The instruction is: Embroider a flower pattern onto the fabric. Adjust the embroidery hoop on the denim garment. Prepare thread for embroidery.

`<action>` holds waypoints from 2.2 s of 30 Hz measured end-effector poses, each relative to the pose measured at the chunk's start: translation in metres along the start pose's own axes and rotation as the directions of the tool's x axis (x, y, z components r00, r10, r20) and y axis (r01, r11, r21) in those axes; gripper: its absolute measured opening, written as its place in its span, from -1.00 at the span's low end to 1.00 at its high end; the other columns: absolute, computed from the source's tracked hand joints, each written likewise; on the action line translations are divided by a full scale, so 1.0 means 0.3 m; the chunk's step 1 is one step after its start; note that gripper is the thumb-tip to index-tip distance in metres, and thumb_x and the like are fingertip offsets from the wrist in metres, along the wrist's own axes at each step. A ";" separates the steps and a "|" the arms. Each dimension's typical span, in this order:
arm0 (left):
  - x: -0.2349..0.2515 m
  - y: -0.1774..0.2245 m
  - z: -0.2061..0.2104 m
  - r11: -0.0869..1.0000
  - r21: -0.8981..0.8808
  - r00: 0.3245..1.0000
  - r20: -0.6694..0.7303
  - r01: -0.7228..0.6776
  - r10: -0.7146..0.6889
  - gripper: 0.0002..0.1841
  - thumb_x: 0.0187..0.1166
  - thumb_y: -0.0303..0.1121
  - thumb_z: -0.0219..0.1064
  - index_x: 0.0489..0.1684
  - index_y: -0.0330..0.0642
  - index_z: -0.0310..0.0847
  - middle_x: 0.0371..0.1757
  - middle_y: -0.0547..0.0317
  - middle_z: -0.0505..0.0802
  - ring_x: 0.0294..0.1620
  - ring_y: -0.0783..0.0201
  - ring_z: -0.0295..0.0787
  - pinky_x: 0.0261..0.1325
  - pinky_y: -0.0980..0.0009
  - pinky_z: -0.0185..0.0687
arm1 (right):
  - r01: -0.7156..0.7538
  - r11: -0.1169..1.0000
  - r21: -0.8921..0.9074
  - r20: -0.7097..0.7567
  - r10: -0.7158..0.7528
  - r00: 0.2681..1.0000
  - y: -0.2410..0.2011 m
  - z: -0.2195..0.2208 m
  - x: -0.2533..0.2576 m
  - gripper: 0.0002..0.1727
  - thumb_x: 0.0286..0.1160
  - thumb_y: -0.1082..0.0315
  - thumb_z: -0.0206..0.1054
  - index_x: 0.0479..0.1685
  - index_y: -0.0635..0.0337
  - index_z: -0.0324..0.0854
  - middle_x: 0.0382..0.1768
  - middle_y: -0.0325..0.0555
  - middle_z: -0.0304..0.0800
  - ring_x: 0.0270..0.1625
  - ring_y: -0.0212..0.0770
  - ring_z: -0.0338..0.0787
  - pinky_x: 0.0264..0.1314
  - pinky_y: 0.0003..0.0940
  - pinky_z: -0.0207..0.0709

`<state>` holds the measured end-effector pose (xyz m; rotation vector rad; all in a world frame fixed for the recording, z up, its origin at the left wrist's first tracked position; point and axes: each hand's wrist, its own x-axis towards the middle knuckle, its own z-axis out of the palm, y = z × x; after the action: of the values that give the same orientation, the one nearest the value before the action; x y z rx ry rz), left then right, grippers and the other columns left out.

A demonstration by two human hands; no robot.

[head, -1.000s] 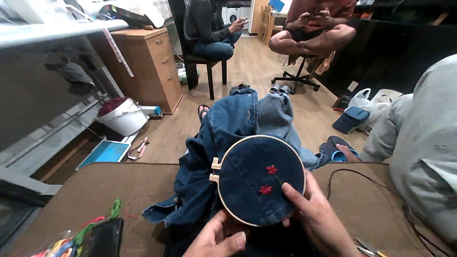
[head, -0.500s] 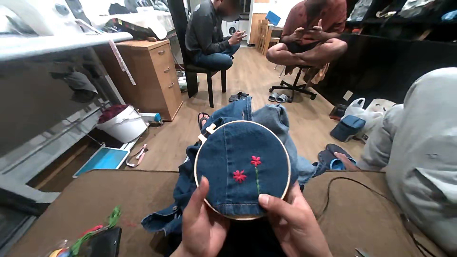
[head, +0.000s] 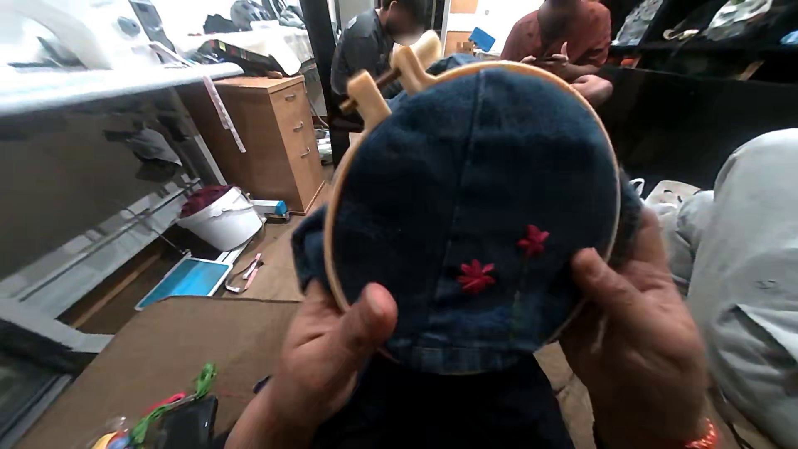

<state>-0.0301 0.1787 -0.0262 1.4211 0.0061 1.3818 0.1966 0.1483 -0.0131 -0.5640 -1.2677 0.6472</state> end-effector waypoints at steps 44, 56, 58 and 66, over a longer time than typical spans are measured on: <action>-0.183 -0.221 0.040 0.781 -0.453 0.688 -0.396 0.430 -0.608 -0.67 0.79 -0.24 0.03 0.23 -0.29 0.53 -0.03 -0.04 0.93 0.00 0.16 0.94 0.14 0.16 0.89 | -0.494 0.791 -0.361 -0.088 0.498 0.863 0.142 -0.143 -0.446 -0.43 0.35 0.43 0.56 0.29 0.34 0.36 -0.12 -0.27 0.91 -0.22 -0.37 0.93 -0.20 -0.32 0.89; -0.226 -0.264 0.002 0.706 -0.549 0.687 -0.295 0.447 -0.664 -0.67 0.84 -0.27 0.04 0.33 -0.29 0.50 0.06 -0.12 0.91 0.08 0.06 0.93 0.21 0.07 0.86 | 0.157 0.639 -0.753 0.274 0.087 0.958 0.144 -0.168 -0.034 -0.70 0.69 0.05 0.21 0.01 -0.07 0.82 -0.15 -0.46 0.80 -0.21 -0.56 0.75 -0.20 -0.56 0.69; -0.236 -0.263 -0.006 0.711 -0.546 0.702 -0.282 0.443 -0.654 -0.67 0.83 -0.25 0.10 0.32 -0.29 0.52 0.06 -0.11 0.92 0.09 0.06 0.93 0.22 0.08 0.85 | 0.122 0.627 -0.769 0.322 0.217 0.922 0.183 -0.127 0.038 -0.72 0.67 0.05 0.24 -0.08 -0.06 0.82 -0.24 -0.44 0.77 -0.22 -0.52 0.74 -0.18 -0.51 0.66; -0.272 -0.287 -0.026 0.671 -0.598 0.692 -0.252 0.439 -0.677 -0.66 0.82 -0.22 0.09 0.30 -0.29 0.55 0.08 -0.13 0.91 0.12 0.05 0.92 0.26 0.07 0.83 | 0.003 0.496 -0.868 0.301 0.523 0.797 0.225 -0.044 0.135 -0.69 0.70 0.10 0.31 -0.34 0.07 0.76 -0.50 -0.26 0.71 -0.41 -0.31 0.70 -0.32 -0.23 0.56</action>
<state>-0.0068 0.1658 -0.1423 0.5396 0.3635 1.0291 0.2075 0.2240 -0.0359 -1.5206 -2.0762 0.4102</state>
